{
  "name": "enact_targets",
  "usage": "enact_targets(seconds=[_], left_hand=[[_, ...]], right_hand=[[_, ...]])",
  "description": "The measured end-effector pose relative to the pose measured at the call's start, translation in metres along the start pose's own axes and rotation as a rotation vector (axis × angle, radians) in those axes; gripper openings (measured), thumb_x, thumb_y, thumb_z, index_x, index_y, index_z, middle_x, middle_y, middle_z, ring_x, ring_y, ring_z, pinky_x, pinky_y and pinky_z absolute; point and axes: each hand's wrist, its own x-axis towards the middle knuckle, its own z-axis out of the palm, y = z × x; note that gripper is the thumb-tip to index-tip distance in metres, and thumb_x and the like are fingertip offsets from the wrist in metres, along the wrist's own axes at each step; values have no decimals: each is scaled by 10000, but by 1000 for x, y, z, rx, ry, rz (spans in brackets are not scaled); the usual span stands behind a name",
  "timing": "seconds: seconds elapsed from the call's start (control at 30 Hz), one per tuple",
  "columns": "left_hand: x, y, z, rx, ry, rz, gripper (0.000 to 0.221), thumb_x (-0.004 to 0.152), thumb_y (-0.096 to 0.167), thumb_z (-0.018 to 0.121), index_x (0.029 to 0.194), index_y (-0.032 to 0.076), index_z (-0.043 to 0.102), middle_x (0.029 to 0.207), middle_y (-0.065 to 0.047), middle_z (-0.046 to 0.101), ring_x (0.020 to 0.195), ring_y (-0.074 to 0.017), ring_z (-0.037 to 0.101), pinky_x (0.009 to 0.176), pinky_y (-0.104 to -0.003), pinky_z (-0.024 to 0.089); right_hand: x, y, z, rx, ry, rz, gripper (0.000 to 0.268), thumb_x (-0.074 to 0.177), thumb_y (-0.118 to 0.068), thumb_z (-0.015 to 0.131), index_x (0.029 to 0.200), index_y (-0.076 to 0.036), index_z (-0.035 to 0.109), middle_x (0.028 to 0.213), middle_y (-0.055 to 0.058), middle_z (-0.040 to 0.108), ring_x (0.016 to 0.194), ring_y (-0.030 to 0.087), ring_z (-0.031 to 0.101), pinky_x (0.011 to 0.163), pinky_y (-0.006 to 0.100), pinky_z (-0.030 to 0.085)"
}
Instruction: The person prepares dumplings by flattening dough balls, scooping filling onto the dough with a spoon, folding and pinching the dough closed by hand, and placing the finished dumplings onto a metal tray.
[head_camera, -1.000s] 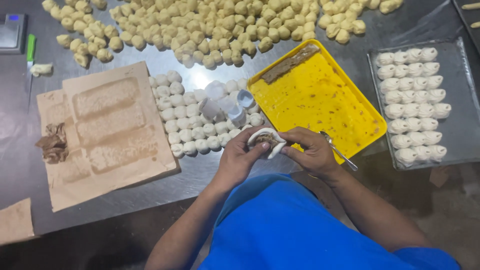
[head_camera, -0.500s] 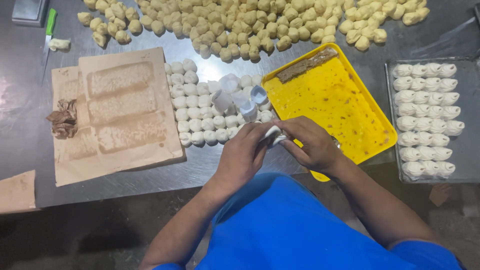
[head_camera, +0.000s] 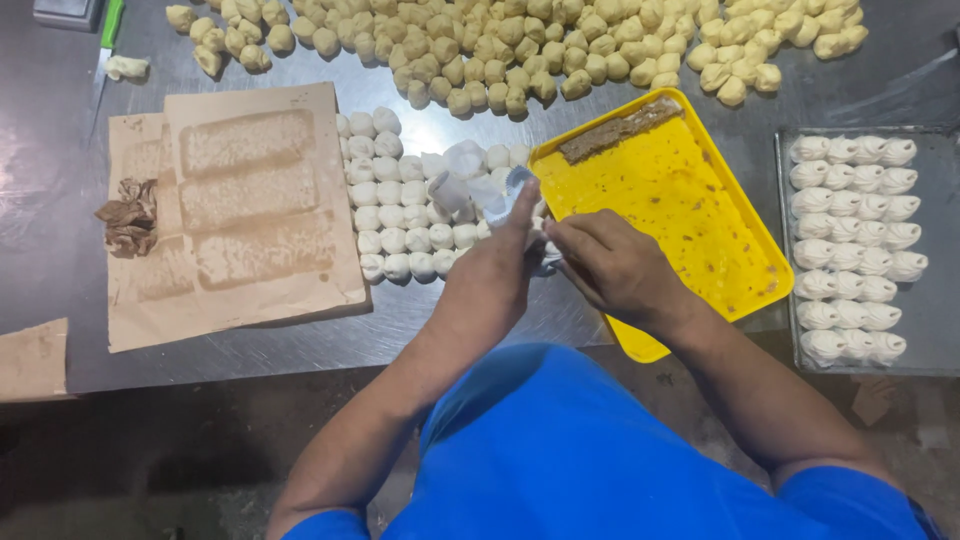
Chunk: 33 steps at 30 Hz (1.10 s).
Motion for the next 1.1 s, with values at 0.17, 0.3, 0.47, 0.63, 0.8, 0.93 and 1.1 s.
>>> enact_targets(seconds=[0.17,0.3,0.47,0.63,0.8,0.93,1.1], left_hand=[[-2,-9,-12,-157,50,-75,758,946,18,641,1589,94,247,1188,-223,708,995,-365,746,840,-443,598],[-5,-5,-10,-66,86,-15,712,958,22,654,1576,104,309,1077,-178,742,971,-351,742,808,-433,591],[-1,0,-8,85,66,19,695,950,22,687,1564,112,374,895,-163,699,830,-348,707,729,-470,553],[4,-1,-7,54,49,5,716,946,5,672,1574,82,338,901,-152,704,821,-330,701,724,-450,554],[12,-4,-8,183,-2,88,733,906,-49,636,1575,59,356,986,-153,716,863,-330,701,766,-454,550],[14,-2,-8,16,94,29,657,942,29,693,1530,57,402,1053,-177,704,938,-345,702,786,-440,555],[9,-1,-11,-136,125,-107,627,934,12,688,1505,60,433,1066,-159,673,899,-300,720,782,-403,586]], right_hand=[[-3,4,8,12,6,47,262,907,-90,760,1150,-54,670,1020,82,675,921,285,685,786,396,564],[2,-1,3,-44,-11,19,237,886,-97,765,1101,-68,671,999,81,674,898,288,679,752,402,555],[13,-6,-7,-72,28,0,374,868,-130,744,1214,-21,651,1069,110,668,950,303,669,774,402,552],[12,-2,-5,-83,-24,15,233,897,-102,757,1112,-73,671,998,82,669,921,277,673,770,397,553],[20,-8,-9,-112,-4,-11,367,854,-115,752,1191,-1,664,1017,123,671,905,315,665,738,407,536],[22,-4,-9,-107,-11,31,281,854,-113,757,1118,-67,674,981,84,667,913,294,673,764,397,548],[18,-2,-6,-122,-92,94,185,877,-126,770,1038,-108,683,929,62,655,892,270,672,751,398,548]])
